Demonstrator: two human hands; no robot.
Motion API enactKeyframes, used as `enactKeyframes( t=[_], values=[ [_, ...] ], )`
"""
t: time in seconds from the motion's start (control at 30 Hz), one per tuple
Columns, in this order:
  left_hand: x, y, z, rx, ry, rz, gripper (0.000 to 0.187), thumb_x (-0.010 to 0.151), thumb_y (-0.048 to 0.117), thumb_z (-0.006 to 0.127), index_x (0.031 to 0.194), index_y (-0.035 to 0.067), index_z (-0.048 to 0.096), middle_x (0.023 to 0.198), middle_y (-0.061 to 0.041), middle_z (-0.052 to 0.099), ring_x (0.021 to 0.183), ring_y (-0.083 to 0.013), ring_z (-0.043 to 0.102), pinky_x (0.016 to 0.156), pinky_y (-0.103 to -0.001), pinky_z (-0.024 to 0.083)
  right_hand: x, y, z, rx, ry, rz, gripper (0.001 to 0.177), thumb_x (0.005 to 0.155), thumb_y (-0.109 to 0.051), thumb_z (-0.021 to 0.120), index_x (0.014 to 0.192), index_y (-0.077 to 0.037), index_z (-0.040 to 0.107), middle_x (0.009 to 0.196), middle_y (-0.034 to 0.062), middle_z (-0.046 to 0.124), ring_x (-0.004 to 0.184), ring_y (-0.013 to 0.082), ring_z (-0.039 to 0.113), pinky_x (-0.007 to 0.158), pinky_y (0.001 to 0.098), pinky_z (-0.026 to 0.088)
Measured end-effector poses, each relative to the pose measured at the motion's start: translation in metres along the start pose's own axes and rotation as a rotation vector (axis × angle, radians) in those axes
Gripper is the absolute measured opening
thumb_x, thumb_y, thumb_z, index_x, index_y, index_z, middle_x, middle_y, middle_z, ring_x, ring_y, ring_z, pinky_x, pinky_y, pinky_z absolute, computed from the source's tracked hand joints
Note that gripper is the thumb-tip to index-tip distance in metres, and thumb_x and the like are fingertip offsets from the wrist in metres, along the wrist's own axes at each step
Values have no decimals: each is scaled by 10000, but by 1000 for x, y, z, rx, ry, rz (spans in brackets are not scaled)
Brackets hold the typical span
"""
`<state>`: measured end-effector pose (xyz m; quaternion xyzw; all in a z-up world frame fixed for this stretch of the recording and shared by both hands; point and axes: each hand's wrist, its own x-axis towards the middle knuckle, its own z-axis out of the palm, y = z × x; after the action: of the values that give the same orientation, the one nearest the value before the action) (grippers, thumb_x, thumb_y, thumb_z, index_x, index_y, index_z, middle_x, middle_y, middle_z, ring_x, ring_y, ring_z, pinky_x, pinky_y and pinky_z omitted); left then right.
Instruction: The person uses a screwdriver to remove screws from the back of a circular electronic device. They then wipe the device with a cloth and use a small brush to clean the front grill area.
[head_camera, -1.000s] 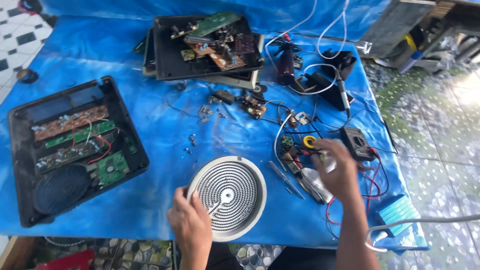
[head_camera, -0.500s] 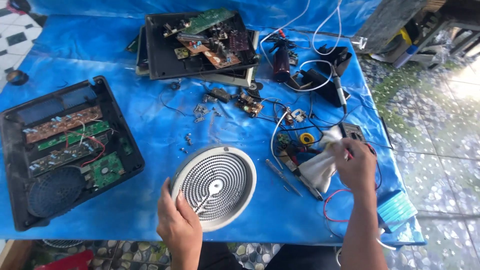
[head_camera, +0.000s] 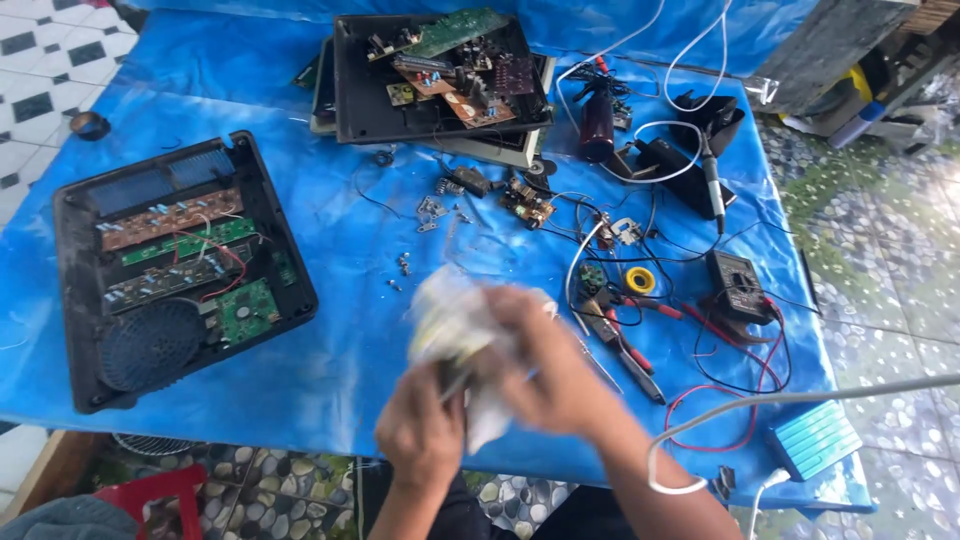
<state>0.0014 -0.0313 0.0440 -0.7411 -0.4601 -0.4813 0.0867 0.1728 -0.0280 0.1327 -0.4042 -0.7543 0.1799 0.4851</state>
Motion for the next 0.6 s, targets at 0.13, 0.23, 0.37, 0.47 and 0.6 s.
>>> enactKeyframes(
  t=[0.13, 0.23, 0.37, 0.47, 0.6],
  values=[
    [-13, -2, 12, 111, -43, 21, 105, 940, 111, 641, 850, 66, 610, 713, -159, 586, 533, -323, 538, 486, -424, 459, 26, -17, 19, -355, -73, -321, 341, 1084, -242, 461, 1272, -7, 621, 1153, 164, 731, 1053, 340, 693, 951, 498, 496],
    [8, 14, 1, 93, -103, 15, 313, 1057, 350, 527, 1111, 60, 634, 791, -112, 568, 579, -268, 558, 510, -392, 467, 21, -1, 15, -311, 18, -344, 262, 1021, -153, 478, 1084, -15, 692, 1082, 141, 736, 1007, 321, 690, 928, 480, 520],
    [34, 34, -6, 304, -140, 134, 384, 1086, 445, 463, 1134, 87, 594, 791, -39, 536, 547, -153, 488, 439, -292, 410, 14, 7, 13, -380, 211, -314, 345, 1039, -183, 426, 946, 8, 698, 927, 153, 742, 881, 313, 704, 865, 457, 497],
    [41, 41, -10, 342, -147, 139, 419, 1097, 479, 466, 1190, 83, 565, 810, -13, 533, 537, -94, 472, 402, -239, 392, -3, 36, 6, -333, 290, -89, 372, 1082, -192, 377, 1033, 17, 681, 1008, 162, 702, 921, 301, 676, 853, 426, 497],
    [26, 33, -13, 230, -176, 42, 418, 1067, 437, 597, 1151, 35, 520, 857, -77, 528, 550, -107, 521, 385, -257, 467, -25, 111, 4, 101, 359, 348, 411, 1141, -384, 338, 854, -157, 525, 747, 2, 514, 647, 91, 460, 560, 258, 336]
  ],
)
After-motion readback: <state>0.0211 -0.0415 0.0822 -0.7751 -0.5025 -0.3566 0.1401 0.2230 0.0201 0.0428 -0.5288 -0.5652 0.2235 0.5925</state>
